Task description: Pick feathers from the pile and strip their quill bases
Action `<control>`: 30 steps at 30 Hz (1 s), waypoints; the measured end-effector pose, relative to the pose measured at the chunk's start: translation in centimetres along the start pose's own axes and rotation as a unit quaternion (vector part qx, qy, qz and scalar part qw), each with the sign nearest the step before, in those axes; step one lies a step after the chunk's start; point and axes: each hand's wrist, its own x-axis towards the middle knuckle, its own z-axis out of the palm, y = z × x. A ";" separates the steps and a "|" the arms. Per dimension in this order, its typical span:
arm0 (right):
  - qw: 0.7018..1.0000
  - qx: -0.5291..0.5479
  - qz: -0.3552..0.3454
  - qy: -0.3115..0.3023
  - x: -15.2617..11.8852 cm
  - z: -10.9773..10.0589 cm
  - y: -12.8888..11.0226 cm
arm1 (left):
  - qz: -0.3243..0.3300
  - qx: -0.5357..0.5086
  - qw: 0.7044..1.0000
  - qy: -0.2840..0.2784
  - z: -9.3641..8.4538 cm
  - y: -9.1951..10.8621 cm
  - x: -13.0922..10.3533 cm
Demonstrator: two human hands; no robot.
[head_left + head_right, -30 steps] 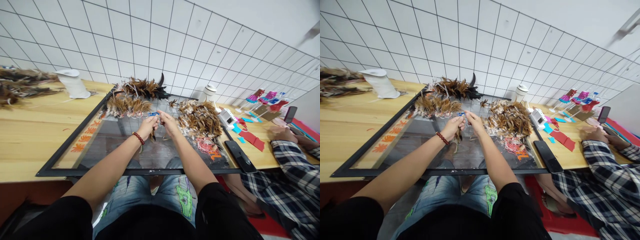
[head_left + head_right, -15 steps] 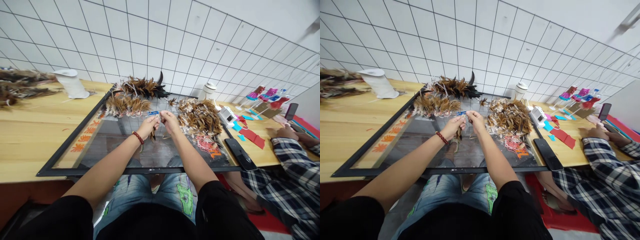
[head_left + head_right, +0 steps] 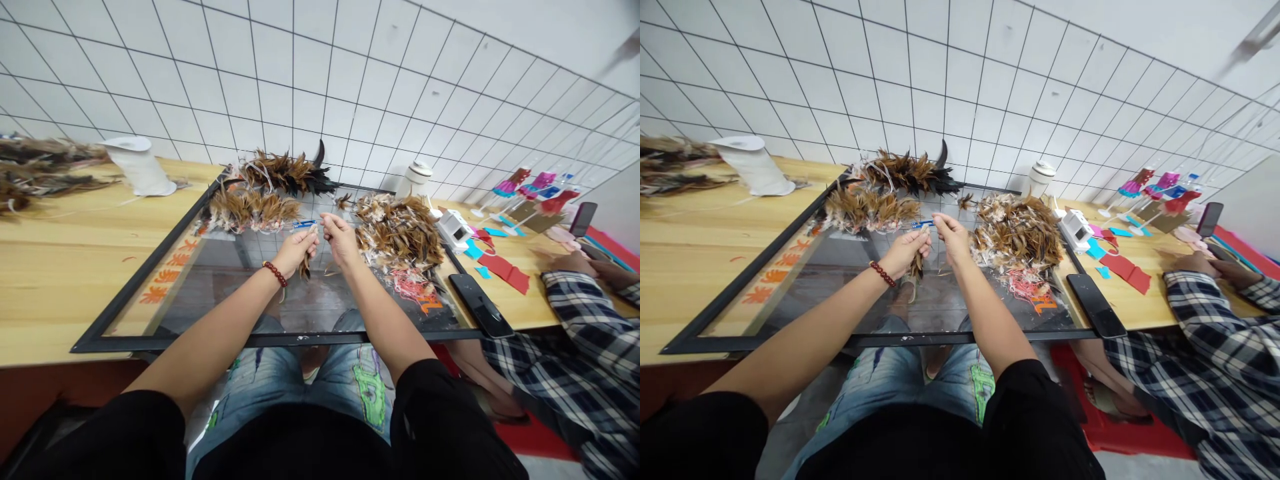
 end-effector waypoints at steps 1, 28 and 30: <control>1.000 -0.016 -0.011 -0.014 -0.3 0.2 0.0 | -0.003 0.002 1.000 -0.001 0.0 0.0 0.0; 0.958 -0.211 -0.093 -0.170 -0.6 -0.4 0.4 | 0.012 -0.015 1.000 0.021 -0.1 -0.2 0.2; 0.965 -0.175 -0.052 -0.188 -0.5 -0.4 0.7 | 0.015 -0.015 1.000 0.019 -0.1 -0.2 0.2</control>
